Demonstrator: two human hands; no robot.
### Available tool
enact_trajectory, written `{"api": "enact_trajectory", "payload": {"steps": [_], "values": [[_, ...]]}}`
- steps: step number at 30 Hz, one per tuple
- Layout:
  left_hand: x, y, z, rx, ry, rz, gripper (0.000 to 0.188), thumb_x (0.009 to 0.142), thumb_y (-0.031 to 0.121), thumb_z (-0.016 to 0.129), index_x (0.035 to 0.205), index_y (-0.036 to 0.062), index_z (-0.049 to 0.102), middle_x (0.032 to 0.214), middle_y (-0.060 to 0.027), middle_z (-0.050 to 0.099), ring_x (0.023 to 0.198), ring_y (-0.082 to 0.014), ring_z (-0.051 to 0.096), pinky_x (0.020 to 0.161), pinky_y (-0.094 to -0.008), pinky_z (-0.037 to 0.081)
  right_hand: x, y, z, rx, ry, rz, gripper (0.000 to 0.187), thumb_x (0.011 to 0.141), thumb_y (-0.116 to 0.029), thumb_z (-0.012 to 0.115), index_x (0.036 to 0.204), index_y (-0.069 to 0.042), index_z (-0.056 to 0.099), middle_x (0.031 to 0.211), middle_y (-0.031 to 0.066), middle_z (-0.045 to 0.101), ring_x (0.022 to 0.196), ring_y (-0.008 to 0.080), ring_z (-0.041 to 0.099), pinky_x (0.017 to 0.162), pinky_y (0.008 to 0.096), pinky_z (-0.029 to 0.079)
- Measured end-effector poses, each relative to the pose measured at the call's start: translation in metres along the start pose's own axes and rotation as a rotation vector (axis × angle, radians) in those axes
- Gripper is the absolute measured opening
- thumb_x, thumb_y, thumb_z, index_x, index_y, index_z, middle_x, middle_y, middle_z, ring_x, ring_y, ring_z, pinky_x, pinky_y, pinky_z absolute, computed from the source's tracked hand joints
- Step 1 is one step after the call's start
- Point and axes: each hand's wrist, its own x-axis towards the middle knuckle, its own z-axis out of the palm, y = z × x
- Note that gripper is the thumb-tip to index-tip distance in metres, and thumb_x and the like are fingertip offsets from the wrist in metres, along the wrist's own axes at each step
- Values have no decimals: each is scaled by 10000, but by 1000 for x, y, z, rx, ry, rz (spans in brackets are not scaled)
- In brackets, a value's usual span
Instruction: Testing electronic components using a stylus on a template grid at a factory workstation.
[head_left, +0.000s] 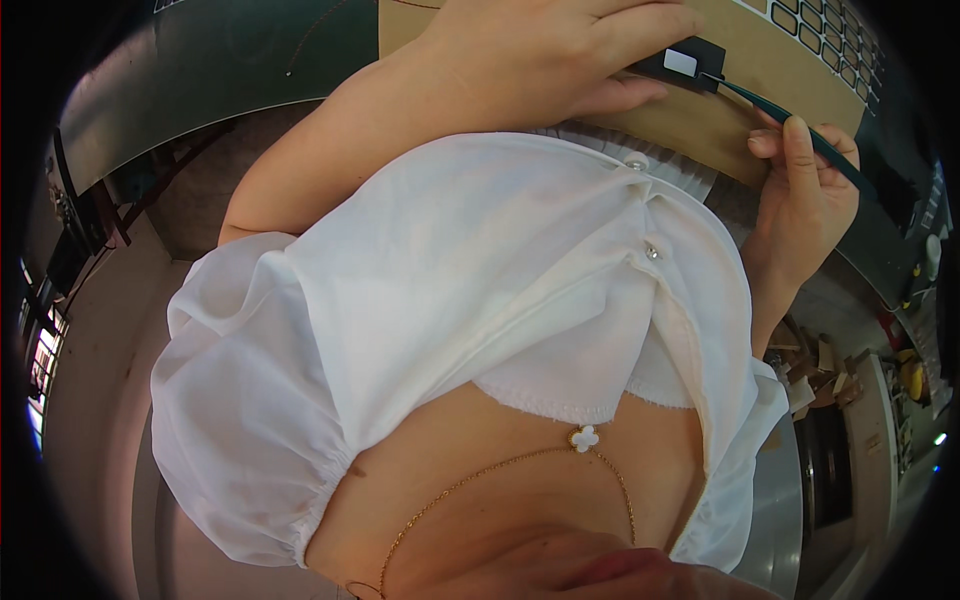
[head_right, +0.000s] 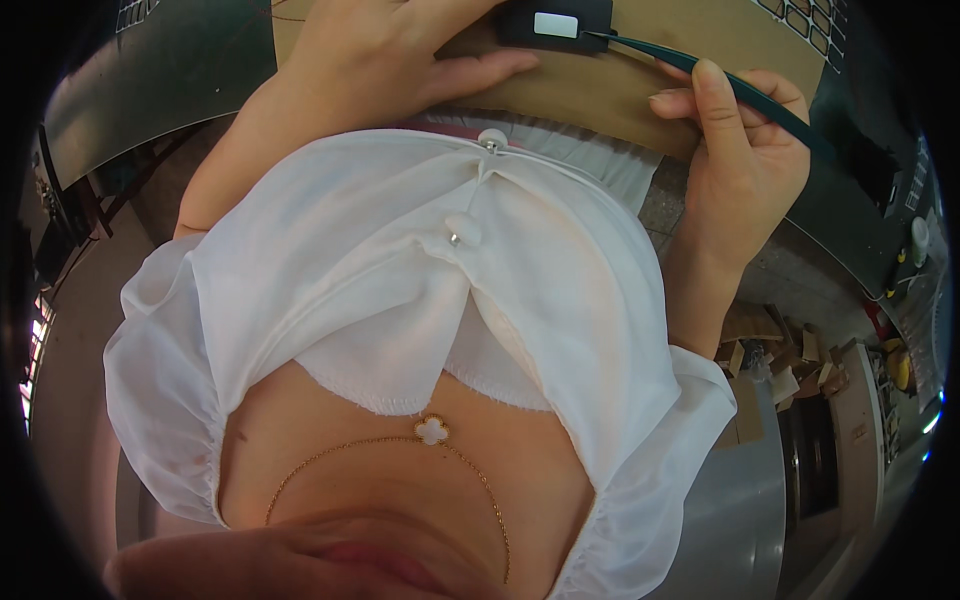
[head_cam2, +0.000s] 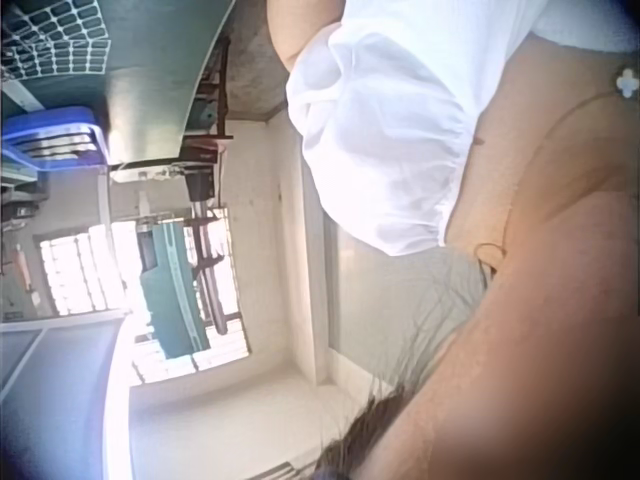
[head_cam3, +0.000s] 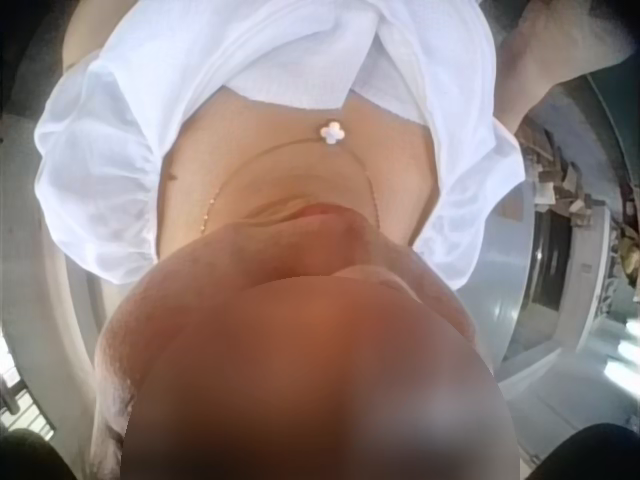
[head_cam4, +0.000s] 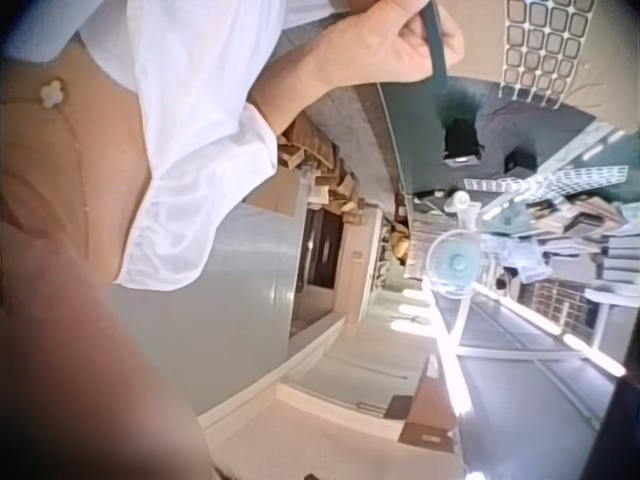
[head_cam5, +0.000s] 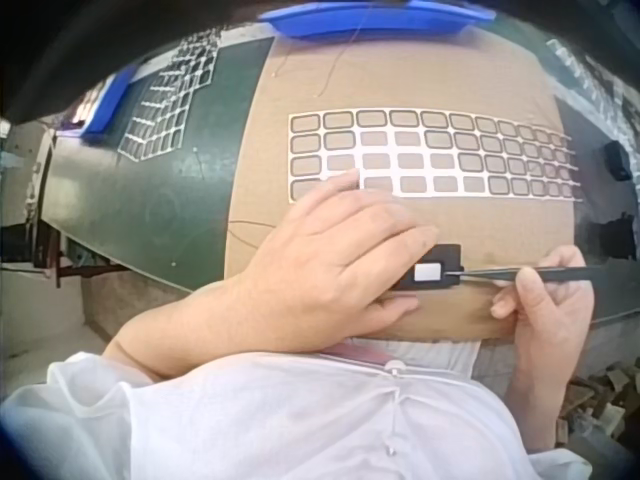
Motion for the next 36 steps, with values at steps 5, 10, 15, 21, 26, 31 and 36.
{"api": "enact_trajectory", "payload": {"steps": [5, 10, 15, 21, 26, 31, 36], "values": [[2, -5, 8, 16, 190, 175, 320, 644, 169, 640, 934, 65, 555, 887, -41, 537, 822, -176, 521, 851, -347, 378, -1, -1, 2, -7, 21, 10, 179, 790, -9, 579, 922, -5, 458, 620, 133, 607, 601, 207, 626, 628, 230, 484], [2, -1, 3, 3, 103, 87, 290, 662, 144, 622, 936, 65, 571, 835, -23, 539, 778, -162, 520, 855, -338, 380, 0, 0, 1, -4, 7, -23, 180, 787, -8, 581, 920, -5, 459, 634, 136, 610, 599, 204, 626, 628, 227, 486], [4, -10, 13, -126, 135, 179, 279, 688, 134, 596, 959, 69, 579, 834, -42, 513, 781, -170, 495, 870, -351, 368, -2, -4, 6, -28, 39, -2, 180, 786, -7, 582, 917, -10, 458, 633, 132, 608, 599, 203, 627, 626, 225, 488], [3, -10, 3, 70, -48, 276, 267, 720, 138, 553, 978, 75, 582, 837, -70, 476, 787, -188, 463, 871, -372, 358, -1, 3, 1, -22, 32, -21, 161, 792, -3, 571, 910, -10, 461, 681, 158, 613, 601, 210, 626, 632, 245, 497], [3, -8, 3, 58, -77, 281, 294, 722, 147, 547, 1007, 75, 565, 841, -76, 466, 791, -195, 460, 855, -372, 363, 2, 12, -12, 140, -8, -92, 119, 812, -4, 539, 906, -5, 466, 739, 186, 616, 611, 216, 627, 643, 260, 502], [6, -7, 4, 40, -111, 297, 323, 723, 155, 541, 1036, 75, 547, 845, -83, 457, 795, -201, 457, 840, -372, 368, 4, 14, -19, 294, -24, -155, 87, 831, -15, 508, 907, -4, 468, 769, 198, 616, 625, 220, 627, 658, 270, 503], [5, -9, 5, 15, -78, 284, 364, 716, 163, 548, 1066, 63, 523, 848, -89, 457, 795, -206, 460, 822, -363, 375, 9, 7, -6, 98, -53, -268, 96, 842, -34, 493, 935, -12, 479, 793, 182, 619, 673, 227, 625, 708, 284, 490]]}}
